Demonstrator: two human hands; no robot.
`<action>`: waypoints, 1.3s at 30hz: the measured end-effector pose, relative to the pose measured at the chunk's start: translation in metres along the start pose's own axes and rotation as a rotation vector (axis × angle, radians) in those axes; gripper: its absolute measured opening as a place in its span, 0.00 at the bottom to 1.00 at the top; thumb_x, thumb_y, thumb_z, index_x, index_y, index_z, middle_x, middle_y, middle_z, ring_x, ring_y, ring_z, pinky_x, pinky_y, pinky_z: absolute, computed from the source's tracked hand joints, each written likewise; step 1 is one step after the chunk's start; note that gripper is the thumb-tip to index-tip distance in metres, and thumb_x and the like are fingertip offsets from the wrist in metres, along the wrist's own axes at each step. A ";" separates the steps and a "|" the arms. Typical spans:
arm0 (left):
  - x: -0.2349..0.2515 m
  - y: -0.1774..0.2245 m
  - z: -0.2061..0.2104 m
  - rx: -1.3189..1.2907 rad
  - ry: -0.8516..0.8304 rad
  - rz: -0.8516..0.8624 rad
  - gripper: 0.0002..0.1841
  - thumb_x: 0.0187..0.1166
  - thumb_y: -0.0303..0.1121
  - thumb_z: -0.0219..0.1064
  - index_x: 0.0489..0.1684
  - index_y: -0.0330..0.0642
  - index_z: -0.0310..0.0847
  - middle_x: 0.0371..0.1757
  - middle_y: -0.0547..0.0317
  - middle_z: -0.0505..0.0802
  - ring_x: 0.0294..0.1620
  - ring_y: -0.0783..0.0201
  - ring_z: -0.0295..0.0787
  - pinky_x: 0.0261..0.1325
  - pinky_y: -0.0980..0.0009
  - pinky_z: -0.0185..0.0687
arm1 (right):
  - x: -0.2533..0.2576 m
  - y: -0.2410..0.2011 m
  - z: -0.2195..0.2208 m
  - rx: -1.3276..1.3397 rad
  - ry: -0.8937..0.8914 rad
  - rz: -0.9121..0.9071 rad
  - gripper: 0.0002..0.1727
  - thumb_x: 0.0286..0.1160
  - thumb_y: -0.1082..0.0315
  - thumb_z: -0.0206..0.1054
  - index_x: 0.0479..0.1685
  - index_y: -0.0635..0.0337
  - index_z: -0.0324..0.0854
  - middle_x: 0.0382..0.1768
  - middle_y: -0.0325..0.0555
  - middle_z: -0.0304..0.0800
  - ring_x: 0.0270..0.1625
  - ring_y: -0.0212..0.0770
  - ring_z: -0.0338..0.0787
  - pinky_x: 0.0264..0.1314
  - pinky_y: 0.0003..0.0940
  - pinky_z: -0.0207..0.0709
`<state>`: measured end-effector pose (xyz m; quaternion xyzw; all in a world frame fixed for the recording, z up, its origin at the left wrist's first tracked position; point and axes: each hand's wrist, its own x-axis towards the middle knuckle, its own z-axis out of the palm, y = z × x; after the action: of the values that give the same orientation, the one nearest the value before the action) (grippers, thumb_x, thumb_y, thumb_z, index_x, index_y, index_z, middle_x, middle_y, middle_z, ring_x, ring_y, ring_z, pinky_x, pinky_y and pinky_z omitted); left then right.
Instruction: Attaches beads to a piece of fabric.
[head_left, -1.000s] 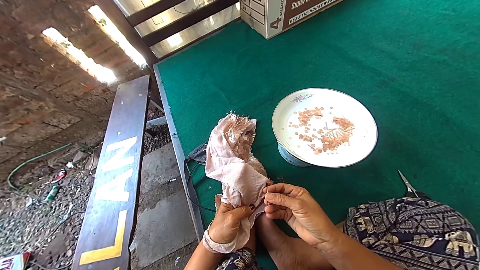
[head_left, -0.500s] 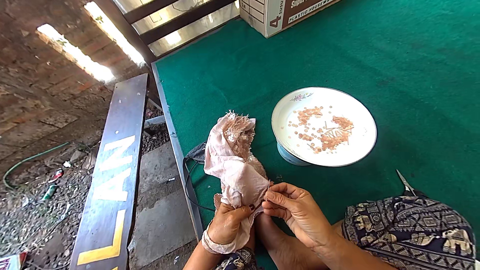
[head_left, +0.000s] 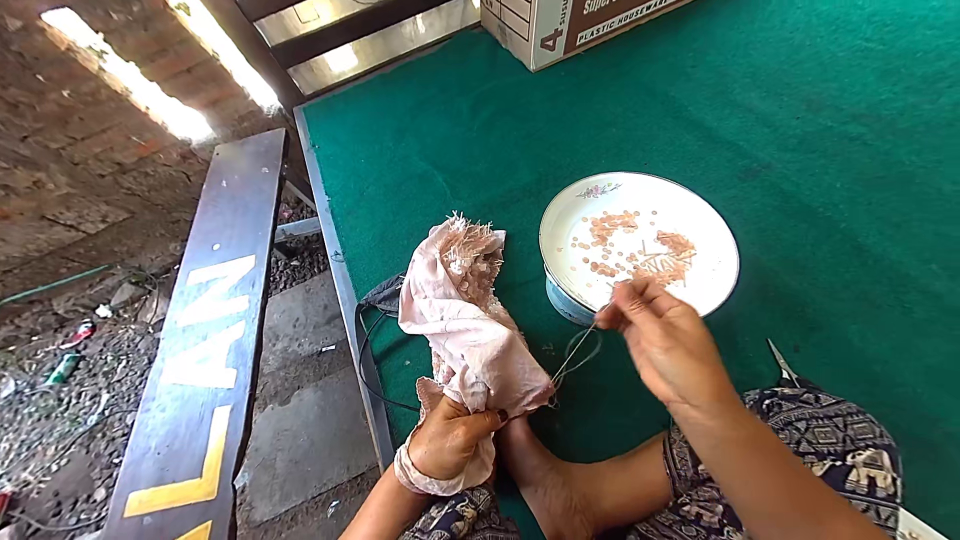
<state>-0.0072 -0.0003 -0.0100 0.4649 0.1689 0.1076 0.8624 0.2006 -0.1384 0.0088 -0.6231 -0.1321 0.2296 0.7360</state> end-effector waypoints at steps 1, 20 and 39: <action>0.000 0.000 0.000 -0.013 -0.006 -0.002 0.23 0.64 0.09 0.59 0.48 0.48 0.88 0.47 0.65 0.96 0.52 0.72 0.92 0.61 0.69 0.87 | 0.005 -0.005 -0.006 0.008 0.028 -0.056 0.09 0.90 0.70 0.51 0.41 0.53 0.76 0.30 0.28 0.87 0.31 0.26 0.88 0.43 0.24 0.86; -0.002 0.008 -0.001 -0.026 0.138 -0.102 0.22 0.60 0.08 0.58 0.42 0.45 0.87 0.41 0.63 0.97 0.45 0.72 0.94 0.55 0.69 0.89 | 0.019 -0.059 -0.041 -0.193 -0.195 -0.228 0.10 0.77 0.74 0.66 0.40 0.45 0.88 0.35 0.25 0.95 0.34 0.27 0.94 0.44 0.27 0.93; -0.043 -0.012 -0.038 -0.106 0.724 -0.140 0.20 0.64 0.05 0.48 0.45 0.33 0.77 0.37 0.52 0.96 0.41 0.61 0.96 0.55 0.62 0.92 | -0.063 0.095 0.053 -0.407 -0.520 0.222 0.07 0.69 0.68 0.72 0.38 0.59 0.92 0.31 0.34 0.93 0.32 0.17 0.86 0.40 0.15 0.79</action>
<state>-0.0613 0.0070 -0.0312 0.3388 0.4886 0.2144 0.7749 0.1048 -0.1136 -0.0684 -0.6882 -0.2897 0.4284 0.5089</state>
